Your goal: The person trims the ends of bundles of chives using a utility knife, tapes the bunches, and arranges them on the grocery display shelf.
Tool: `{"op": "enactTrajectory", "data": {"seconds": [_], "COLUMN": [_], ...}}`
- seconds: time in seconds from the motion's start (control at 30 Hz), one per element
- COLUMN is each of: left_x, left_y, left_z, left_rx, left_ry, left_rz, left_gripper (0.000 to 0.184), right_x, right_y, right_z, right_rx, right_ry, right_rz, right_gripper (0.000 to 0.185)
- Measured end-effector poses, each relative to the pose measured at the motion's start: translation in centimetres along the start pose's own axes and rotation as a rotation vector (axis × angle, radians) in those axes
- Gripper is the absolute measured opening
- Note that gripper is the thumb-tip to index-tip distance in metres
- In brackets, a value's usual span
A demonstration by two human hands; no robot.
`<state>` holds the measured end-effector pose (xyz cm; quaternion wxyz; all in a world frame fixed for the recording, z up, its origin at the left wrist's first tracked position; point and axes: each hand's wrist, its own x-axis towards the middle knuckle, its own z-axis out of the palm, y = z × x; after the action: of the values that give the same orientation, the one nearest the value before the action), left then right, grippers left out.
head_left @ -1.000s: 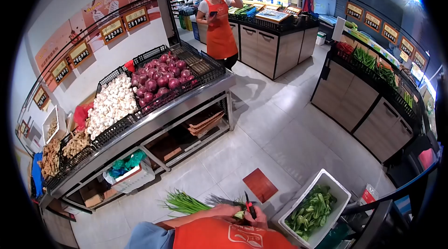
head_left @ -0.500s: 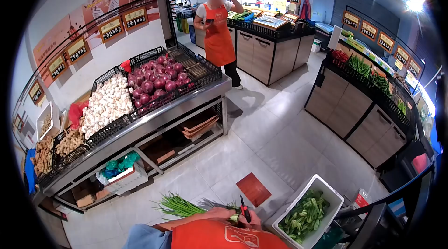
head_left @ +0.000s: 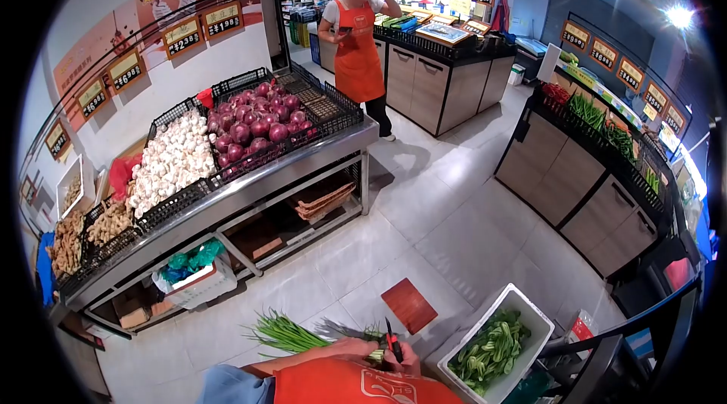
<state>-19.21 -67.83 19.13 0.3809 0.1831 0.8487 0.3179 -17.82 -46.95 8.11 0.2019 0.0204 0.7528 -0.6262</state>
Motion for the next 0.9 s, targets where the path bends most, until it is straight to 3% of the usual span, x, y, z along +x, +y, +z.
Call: {"op": "enactTrajectory", "data": {"seconds": [0.2,0.3,0.4,0.43,0.53,0.57,0.67,0.8,0.83,0.9], "left_x": [-0.8,0.1,0.3,0.6,1.2,2.0,0.2,0.5,0.4,-0.1], "left_y": [1.6,-0.4,0.8,-0.3,-0.8,-2.7,0.8,-0.8,0.0,0.5], "left_z": [-1.0,0.4,-0.1,0.6,0.8,1.8,-0.1,0.5,-0.2,-1.0], "left_rx": [0.037,-0.154,-0.092,-0.195,-0.070,0.005,0.030,-0.125,0.018,-0.042], "left_ry": [-0.041,0.032,0.005,0.026,0.042,0.067,0.074,0.089,0.023,0.018], "left_rz": [-0.017,0.040,-0.100,-0.034,0.004,0.132,0.040,0.059,-0.019,0.011], "left_gripper": [0.028,0.030,0.034,0.037,0.040,0.040,0.039,0.033,0.032,0.031], "right_x": [0.2,0.0,-0.6,-0.8,-0.3,0.0,-0.7,-0.8,-0.7,0.0], "right_y": [2.0,2.0,0.5,0.1,0.8,1.6,-1.0,-2.1,-1.6,0.8], "right_z": [0.2,0.0,-0.2,-0.3,-0.9,-0.9,-1.0,-0.9,-0.7,-0.4], "right_rx": [0.024,0.003,-0.048,-0.095,-0.106,-0.143,-0.041,-0.087,-0.066,-0.026], "right_ry": [-0.008,-0.022,0.007,0.014,-0.057,-0.041,-0.050,0.008,0.004,0.015], "right_rz": [-0.030,-0.004,-0.008,-0.039,-0.024,-0.068,-0.074,-0.106,-0.099,-0.098], "right_gripper": [0.038,0.037,0.040,0.041,0.042,0.042,0.039,0.034,0.035,0.037]}}
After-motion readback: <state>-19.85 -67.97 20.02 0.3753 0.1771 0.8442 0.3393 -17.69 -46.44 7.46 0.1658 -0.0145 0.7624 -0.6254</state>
